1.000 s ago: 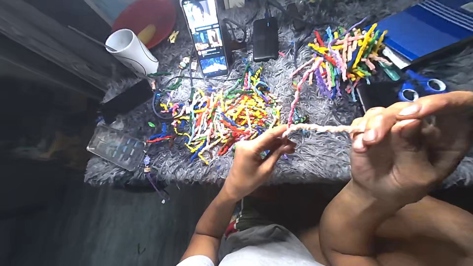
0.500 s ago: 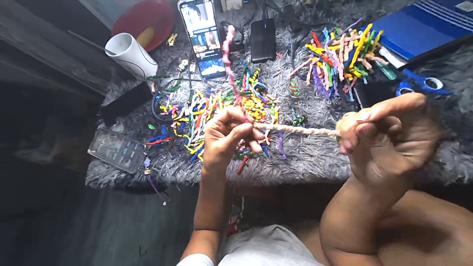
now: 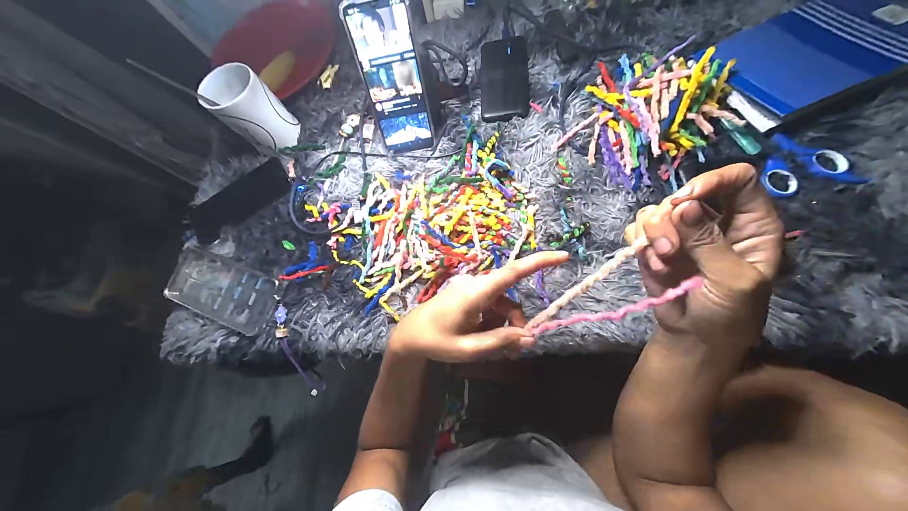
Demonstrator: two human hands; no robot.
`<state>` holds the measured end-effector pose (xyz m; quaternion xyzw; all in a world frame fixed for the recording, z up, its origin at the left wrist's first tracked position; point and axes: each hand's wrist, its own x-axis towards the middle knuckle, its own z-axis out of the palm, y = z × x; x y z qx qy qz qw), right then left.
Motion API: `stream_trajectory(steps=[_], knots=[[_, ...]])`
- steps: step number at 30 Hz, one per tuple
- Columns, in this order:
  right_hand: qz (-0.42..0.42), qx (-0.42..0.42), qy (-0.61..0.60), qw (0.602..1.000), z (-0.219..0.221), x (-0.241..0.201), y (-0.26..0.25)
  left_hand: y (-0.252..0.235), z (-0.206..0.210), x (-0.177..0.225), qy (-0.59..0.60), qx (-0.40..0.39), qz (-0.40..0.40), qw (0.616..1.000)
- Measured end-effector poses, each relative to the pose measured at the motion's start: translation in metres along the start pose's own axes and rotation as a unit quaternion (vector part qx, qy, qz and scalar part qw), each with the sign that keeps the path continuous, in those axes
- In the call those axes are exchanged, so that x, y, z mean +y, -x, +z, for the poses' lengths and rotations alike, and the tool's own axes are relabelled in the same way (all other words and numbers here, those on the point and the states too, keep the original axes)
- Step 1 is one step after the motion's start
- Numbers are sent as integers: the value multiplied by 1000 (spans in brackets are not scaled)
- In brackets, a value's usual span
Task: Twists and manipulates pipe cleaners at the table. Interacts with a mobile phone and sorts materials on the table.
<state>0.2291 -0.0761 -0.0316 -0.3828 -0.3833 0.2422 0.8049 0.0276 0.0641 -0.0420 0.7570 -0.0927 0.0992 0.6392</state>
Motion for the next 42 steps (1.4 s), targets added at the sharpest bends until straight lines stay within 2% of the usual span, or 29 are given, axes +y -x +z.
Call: stream_trajectory(steps=[2,4,7,10,11,13,15,17,19,21,23,26,28,30,32,35,39,42], knots=[[2,0,3,1000,1,1,0,-2,1,4,-182,22,-45,982],[-8,-15,17,1000,3,2,1,-3,3,8,-335,86,-100,933],[-37,-62,85,994,8,-2,6,-7,7,12,-451,205,-151,855],[-73,-138,185,970,11,-10,12,-15,11,9,-499,315,-173,789],[-87,-157,207,962,12,-12,15,-16,11,9,-486,332,-177,789],[-105,-166,230,953,11,-16,17,-15,7,11,-405,354,-151,829],[-103,-149,251,951,6,-21,17,-10,2,12,-248,368,-91,891],[-98,-133,272,948,-1,-21,13,-8,0,15,-62,367,-31,928],[-95,-130,286,945,-2,-14,8,-8,0,16,83,355,12,931],[-87,-135,290,943,0,-5,5,-9,0,15,164,347,34,923],[-80,-140,301,940,1,3,3,-11,-5,10,209,362,41,908],[-71,-145,308,938,-1,8,1,-16,-7,5,263,429,28,864],[-67,-145,310,937,-1,9,0,-18,-8,3,279,441,19,853],[-63,-130,301,943,-4,11,-1,-16,-10,1,313,399,25,861],[-60,-101,265,957,-8,17,-5,-12,-12,-2,382,318,45,866],[-50,-40,161,985,-10,28,-10,-8,-9,-4,448,227,50,863],[-2,57,21,998,-18,29,-14,2,-2,4,395,116,59,910],[16,117,55,992,-41,25,-18,22,-1,14,309,97,110,940]])
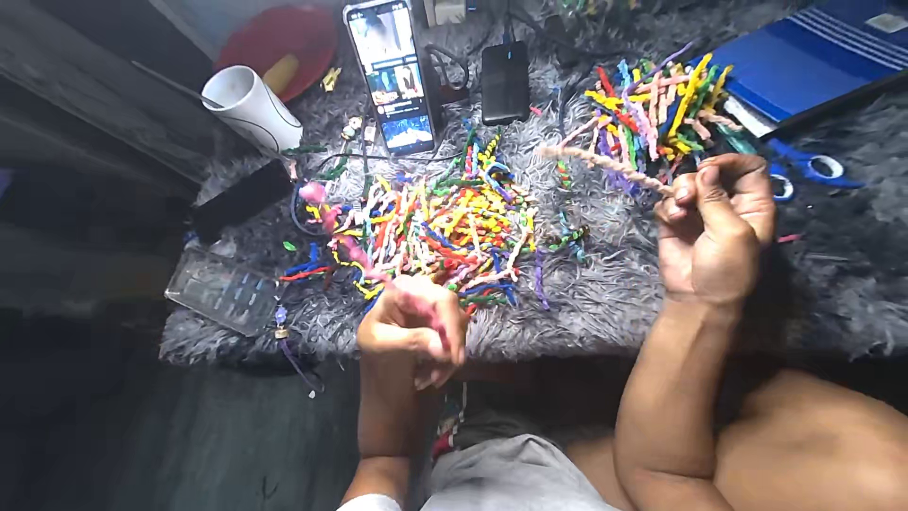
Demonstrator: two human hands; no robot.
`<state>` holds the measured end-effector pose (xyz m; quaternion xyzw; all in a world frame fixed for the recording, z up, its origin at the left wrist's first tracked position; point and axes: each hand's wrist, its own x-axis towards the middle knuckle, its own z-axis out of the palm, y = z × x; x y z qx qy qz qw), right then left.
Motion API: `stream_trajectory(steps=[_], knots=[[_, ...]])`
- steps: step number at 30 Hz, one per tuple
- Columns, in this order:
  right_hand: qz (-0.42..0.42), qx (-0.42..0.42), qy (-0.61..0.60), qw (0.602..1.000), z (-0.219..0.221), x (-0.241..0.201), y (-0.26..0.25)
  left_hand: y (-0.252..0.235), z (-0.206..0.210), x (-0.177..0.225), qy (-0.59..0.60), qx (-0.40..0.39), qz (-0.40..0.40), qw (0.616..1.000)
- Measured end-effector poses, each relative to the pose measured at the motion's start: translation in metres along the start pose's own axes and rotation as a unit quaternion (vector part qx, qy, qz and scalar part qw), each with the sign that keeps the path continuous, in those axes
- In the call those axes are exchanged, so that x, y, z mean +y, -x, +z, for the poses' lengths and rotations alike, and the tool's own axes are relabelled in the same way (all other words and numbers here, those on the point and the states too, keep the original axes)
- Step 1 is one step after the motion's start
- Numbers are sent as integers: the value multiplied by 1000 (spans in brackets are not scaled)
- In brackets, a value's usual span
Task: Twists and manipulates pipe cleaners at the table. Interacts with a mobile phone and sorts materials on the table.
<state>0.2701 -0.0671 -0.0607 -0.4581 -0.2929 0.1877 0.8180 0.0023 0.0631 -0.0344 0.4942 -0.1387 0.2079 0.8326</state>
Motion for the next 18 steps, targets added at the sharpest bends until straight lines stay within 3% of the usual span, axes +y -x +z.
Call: stream_trajectory(steps=[3,6,8,11,13,15,18], knots=[[-18,-96,169,981,11,-5,8,-1,-1,4,-170,125,1,977],[-41,-154,359,920,47,-2,27,-13,9,-8,-400,209,-21,892],[-57,-167,311,934,67,1,37,-20,17,-18,-514,211,-24,831],[15,-234,110,966,83,-8,46,-25,25,-33,-649,185,-9,738],[35,-229,46,972,86,-12,50,-26,26,-41,-680,162,4,715],[30,-194,-43,980,85,-12,52,-26,23,-45,-651,144,11,746],[100,-171,-266,943,79,-18,52,-22,20,-48,-450,71,15,890]])
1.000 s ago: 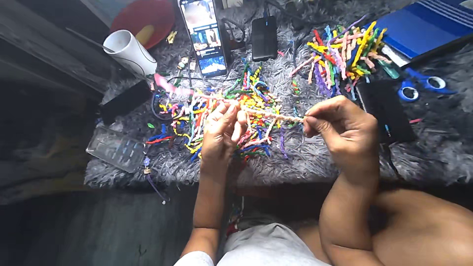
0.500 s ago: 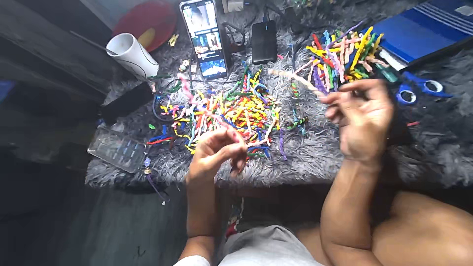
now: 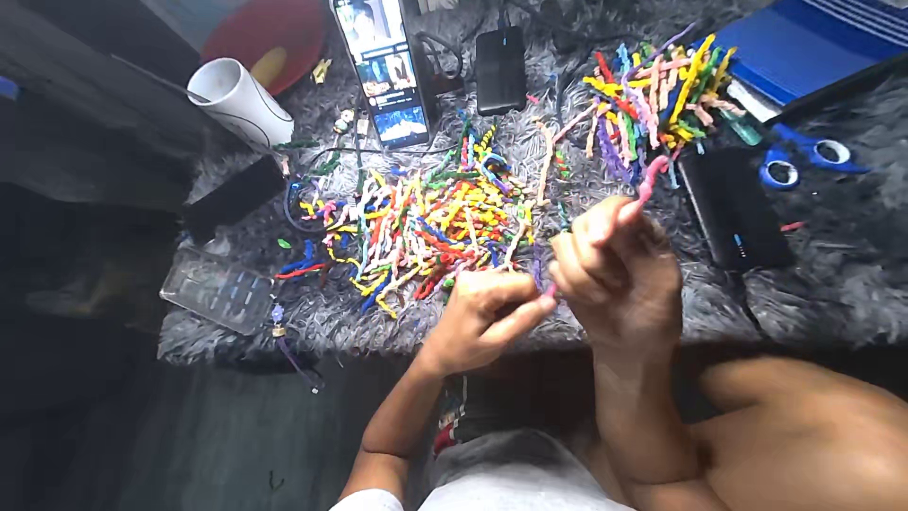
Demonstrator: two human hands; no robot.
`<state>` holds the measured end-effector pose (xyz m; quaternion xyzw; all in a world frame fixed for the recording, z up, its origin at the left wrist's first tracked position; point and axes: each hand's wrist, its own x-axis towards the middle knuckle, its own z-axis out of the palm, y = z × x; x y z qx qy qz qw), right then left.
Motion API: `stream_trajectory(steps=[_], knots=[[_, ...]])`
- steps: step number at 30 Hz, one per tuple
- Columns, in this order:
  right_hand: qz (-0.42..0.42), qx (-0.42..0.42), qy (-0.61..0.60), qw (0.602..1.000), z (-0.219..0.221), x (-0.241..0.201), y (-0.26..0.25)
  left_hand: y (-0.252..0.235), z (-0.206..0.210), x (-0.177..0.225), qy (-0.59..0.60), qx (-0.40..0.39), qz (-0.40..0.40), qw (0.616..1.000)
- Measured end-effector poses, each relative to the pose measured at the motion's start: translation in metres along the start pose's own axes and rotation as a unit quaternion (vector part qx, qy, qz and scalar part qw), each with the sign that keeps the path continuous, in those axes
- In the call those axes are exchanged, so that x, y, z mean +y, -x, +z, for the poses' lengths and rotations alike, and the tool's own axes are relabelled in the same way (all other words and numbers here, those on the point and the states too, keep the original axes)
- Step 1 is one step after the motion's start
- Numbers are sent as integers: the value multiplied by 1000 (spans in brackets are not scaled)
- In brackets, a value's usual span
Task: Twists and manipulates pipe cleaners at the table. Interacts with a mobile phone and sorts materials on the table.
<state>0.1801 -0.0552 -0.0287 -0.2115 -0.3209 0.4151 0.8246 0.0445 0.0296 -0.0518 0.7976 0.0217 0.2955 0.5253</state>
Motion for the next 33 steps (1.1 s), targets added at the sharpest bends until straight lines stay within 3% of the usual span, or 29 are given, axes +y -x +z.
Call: stream_trajectory(steps=[4,9,12,17,19,23,25,29,33], knots=[[57,-17,-198,978,7,-11,10,18,25,-5,299,-26,2,954],[87,-5,-239,967,22,-12,18,40,54,6,591,17,-49,805],[76,-2,-231,970,23,-10,16,43,61,12,668,23,-58,741],[56,2,-185,981,17,-10,7,50,64,14,709,41,-95,698],[53,21,-138,989,17,-5,3,50,61,11,683,46,-109,721],[29,16,-26,999,12,-2,-2,44,32,5,393,6,-154,906],[21,3,2,1000,12,0,-2,38,19,8,208,-4,-139,968],[28,-25,60,997,17,12,3,29,9,19,-23,44,-95,994],[33,-74,75,994,12,10,3,27,7,18,-3,65,-79,995]])
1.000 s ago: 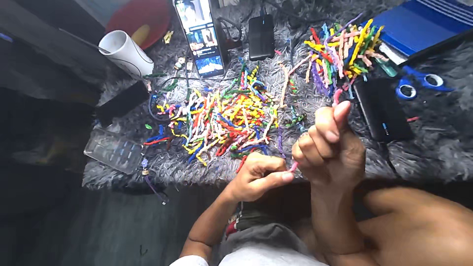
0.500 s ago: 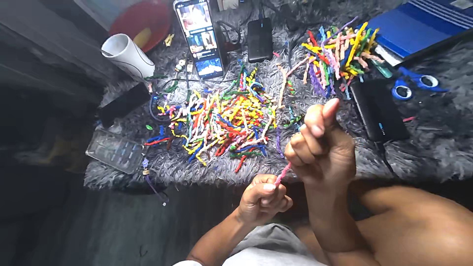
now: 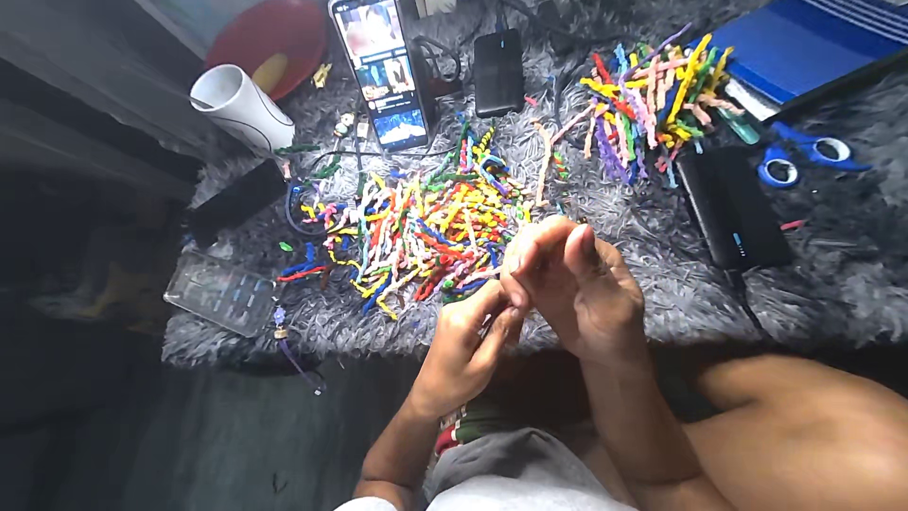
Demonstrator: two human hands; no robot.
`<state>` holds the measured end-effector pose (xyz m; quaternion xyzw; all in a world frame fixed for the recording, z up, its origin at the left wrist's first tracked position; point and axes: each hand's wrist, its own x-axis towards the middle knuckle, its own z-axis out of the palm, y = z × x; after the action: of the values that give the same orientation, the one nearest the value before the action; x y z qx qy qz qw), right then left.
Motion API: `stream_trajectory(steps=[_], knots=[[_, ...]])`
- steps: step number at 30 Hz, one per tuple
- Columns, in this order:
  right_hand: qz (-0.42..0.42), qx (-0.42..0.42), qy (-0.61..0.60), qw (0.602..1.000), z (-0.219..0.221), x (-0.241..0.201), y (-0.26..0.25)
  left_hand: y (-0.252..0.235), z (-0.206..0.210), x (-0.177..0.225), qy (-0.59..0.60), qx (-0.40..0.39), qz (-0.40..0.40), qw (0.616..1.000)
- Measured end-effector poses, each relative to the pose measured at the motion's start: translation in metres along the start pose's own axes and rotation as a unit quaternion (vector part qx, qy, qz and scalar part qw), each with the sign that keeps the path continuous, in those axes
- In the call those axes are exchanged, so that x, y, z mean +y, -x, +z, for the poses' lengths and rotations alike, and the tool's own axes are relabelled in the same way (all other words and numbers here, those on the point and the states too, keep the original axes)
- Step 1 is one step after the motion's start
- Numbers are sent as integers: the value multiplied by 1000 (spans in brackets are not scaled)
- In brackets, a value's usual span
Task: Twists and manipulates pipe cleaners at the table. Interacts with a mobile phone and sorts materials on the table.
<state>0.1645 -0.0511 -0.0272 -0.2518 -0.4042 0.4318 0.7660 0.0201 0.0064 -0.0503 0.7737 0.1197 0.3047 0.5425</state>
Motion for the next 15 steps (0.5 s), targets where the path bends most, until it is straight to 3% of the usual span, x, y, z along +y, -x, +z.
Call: stream_trajectory(steps=[8,15], knots=[[-81,-4,184,980,-20,-12,-5,1,-14,4,150,-83,-36,985],[-91,-108,110,984,-30,-20,0,4,-23,1,308,-98,-50,945]])
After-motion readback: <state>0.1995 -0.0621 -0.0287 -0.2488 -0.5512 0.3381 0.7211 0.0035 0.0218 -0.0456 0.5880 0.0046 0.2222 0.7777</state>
